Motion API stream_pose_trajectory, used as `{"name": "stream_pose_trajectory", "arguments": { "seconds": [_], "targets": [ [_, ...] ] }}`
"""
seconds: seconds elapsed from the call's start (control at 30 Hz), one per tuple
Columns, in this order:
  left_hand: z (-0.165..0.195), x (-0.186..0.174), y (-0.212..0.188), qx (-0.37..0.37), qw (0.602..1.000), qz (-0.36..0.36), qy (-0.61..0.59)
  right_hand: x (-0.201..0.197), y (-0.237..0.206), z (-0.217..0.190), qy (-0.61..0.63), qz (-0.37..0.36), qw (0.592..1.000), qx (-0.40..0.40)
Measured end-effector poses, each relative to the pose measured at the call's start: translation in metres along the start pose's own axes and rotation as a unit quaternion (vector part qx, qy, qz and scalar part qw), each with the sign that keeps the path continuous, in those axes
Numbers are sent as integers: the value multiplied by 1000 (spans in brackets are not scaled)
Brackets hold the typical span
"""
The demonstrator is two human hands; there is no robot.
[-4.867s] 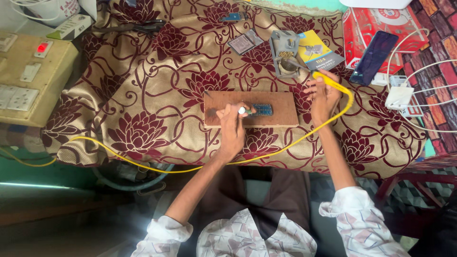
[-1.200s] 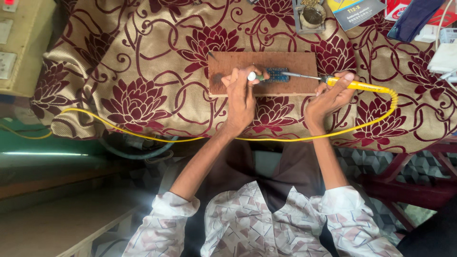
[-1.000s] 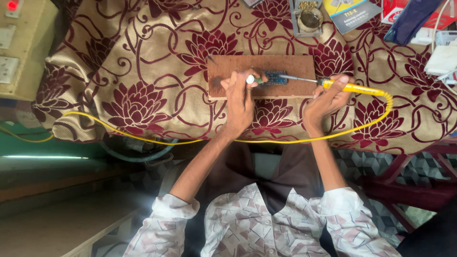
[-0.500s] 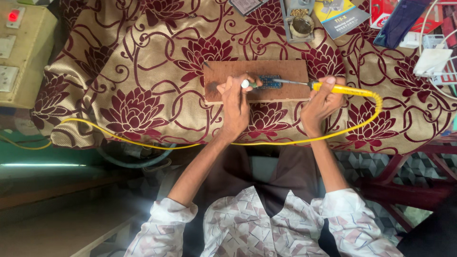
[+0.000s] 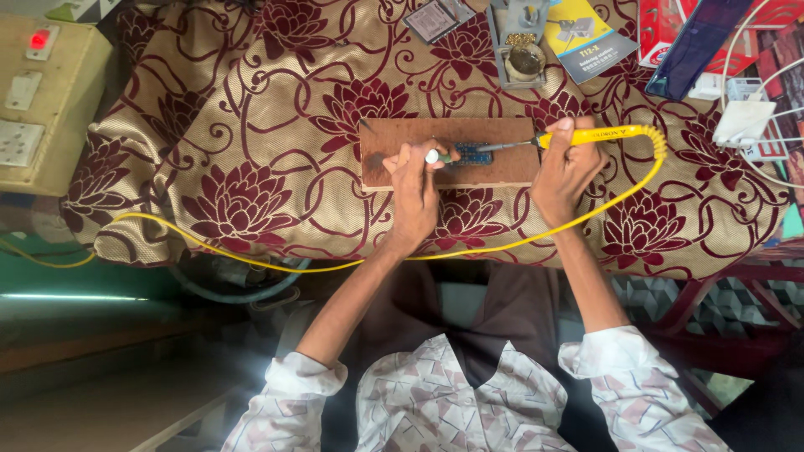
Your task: The person solders a small blue circuit board using a soldering iron and solder wire. They hold the board with one hand and apply the soldering iron with the other, working on various points of the board.
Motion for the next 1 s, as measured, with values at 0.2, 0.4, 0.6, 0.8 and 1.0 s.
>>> {"name": "stream_pose_trajectory", "arguments": {
  "seconds": [0.2, 0.4, 0.6, 0.8, 1.0],
  "targets": [
    [2, -2, 1, 7, 1000, 7, -13, 7, 10, -14, -4, -62, 995, -77],
    [2, -1, 3, 6, 1000, 5, 6, 10, 14, -21, -8, -84, 994, -69],
    [1, 0, 1, 3, 1000, 7, -5, 16, 18, -23, -60, -117, 986, -102],
    [1, -1, 3, 13, 1000, 8, -10, 23, 27, -18, -56, -145, 983, -99],
    [0, -1, 2, 8, 1000, 2, -5, 31, 41, -14, 27, -196, 978, -61]
  ]
}}
Point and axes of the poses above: each hand's wrist, its own y-axis towards the middle knuckle, its own x-axis out of the palm, z = x × y, the point moved 7 cm from there along y, towards the middle knuckle, and after that the axes turned 14 degrees about y, right-handed, at the moved point
